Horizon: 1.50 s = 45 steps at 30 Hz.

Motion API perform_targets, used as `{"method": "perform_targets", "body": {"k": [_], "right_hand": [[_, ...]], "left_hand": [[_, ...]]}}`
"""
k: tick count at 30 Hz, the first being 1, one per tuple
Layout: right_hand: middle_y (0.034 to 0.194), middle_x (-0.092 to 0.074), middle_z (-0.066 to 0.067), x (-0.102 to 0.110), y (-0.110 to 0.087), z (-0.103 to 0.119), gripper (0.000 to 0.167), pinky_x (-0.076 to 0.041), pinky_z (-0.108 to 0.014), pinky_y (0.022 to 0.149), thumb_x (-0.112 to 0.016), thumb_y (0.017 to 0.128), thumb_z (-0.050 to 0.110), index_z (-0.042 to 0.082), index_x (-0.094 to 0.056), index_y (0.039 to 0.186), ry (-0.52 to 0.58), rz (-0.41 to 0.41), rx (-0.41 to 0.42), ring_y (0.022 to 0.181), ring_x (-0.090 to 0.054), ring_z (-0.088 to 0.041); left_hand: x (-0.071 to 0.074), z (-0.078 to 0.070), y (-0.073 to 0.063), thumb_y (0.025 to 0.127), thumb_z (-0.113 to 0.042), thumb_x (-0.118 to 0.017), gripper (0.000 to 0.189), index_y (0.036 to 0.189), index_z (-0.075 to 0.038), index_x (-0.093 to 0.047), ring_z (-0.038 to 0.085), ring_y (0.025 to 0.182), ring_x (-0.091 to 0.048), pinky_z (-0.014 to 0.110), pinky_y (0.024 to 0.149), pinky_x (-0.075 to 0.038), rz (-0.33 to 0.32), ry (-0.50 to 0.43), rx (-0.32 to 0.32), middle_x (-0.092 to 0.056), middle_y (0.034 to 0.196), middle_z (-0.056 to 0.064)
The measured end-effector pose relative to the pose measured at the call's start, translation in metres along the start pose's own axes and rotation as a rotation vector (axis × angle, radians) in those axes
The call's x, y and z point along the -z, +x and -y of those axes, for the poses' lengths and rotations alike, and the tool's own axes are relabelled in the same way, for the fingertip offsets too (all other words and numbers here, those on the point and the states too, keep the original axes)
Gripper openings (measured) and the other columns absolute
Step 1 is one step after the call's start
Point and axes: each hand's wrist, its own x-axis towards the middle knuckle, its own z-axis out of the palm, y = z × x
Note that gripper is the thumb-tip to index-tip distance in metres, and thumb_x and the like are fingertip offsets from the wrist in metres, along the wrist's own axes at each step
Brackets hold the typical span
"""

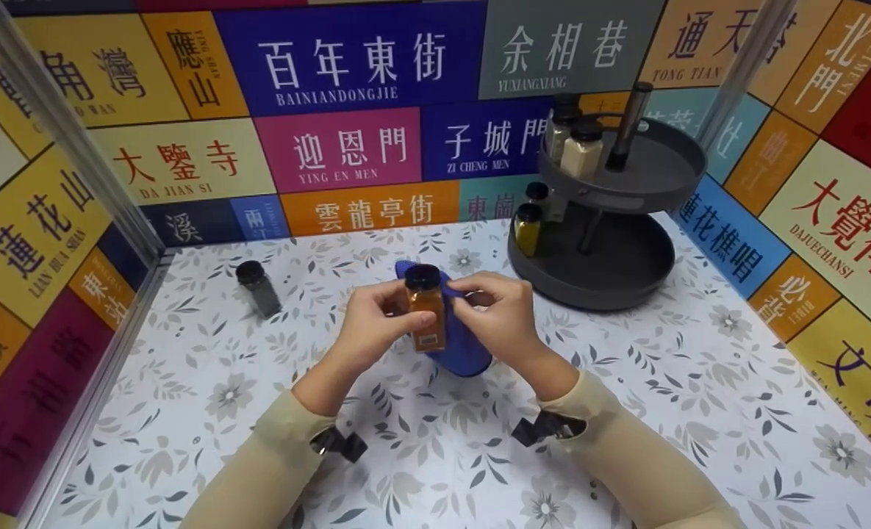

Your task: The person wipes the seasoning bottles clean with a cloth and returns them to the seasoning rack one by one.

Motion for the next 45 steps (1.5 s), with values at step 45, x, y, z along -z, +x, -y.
{"method": "perform_targets", "body": {"k": [45], "right_hand": [[0.089, -0.082, -0.006, -0.004, -0.004, 0.0, 0.017, -0.063, -0.026, 0.065, -0.078, 0.084, -0.005, 0.008, -0.086, 0.094, -0.083, 0.145, -0.057, 0.074, -0.077, -0.015]], "left_hand": [[0.002, 0.003, 0.003, 0.087, -0.016, -0.088, 0.032, 0.116, -0.007, -0.081, 0.017, 0.08, -0.067, 0.025, 0.072, -0.056, -0.211, -0.015, 0.058, -0.077, 0.091, 0.006]]}}
